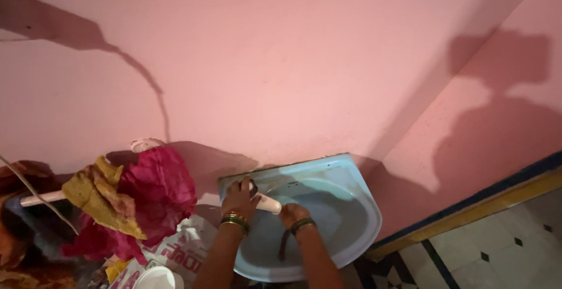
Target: The person cleans a small blue basin by hand, wiping the interior surfaces and the faucet.
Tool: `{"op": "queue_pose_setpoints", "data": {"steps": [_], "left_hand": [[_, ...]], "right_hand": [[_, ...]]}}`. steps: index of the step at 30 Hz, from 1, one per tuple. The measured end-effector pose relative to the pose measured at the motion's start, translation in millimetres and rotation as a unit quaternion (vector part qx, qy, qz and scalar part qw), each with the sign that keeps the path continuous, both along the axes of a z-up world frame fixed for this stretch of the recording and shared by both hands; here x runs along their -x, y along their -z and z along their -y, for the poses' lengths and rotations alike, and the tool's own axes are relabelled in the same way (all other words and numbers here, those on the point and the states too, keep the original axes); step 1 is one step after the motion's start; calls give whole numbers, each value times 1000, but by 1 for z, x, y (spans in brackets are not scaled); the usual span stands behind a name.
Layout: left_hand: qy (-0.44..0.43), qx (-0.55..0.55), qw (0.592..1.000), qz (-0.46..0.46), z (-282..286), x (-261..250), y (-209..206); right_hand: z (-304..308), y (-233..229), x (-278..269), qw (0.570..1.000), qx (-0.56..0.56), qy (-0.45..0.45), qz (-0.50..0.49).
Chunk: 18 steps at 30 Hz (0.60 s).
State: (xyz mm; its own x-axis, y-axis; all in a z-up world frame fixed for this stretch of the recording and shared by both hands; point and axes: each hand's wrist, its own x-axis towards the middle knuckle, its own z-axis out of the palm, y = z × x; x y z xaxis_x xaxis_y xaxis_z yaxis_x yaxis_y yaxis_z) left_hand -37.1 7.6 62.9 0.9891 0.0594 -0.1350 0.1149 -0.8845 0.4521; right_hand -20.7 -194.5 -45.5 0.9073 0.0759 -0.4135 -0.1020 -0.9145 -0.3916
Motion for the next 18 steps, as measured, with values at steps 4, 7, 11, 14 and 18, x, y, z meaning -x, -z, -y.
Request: {"op": "queue_pose_setpoints", "data": {"steps": [4,7,11,14,18], "left_hand": [[-20,-130,991,-22,19,2,-23],[-30,-117,992,-46,22,-6,-13],[65,-261,958,97,31,-16,33],[134,-337,917,165,38,-11,60],[107,-205,947,225,32,-14,58]], "right_hand": [[4,-54,-6,923,-344,154,78],[-10,-94,4,735,-654,169,-55],[-21,-93,14,849,-522,83,3],[0,-55,17,935,-315,79,142],[20,-18,27,998,15,-19,64]]}}
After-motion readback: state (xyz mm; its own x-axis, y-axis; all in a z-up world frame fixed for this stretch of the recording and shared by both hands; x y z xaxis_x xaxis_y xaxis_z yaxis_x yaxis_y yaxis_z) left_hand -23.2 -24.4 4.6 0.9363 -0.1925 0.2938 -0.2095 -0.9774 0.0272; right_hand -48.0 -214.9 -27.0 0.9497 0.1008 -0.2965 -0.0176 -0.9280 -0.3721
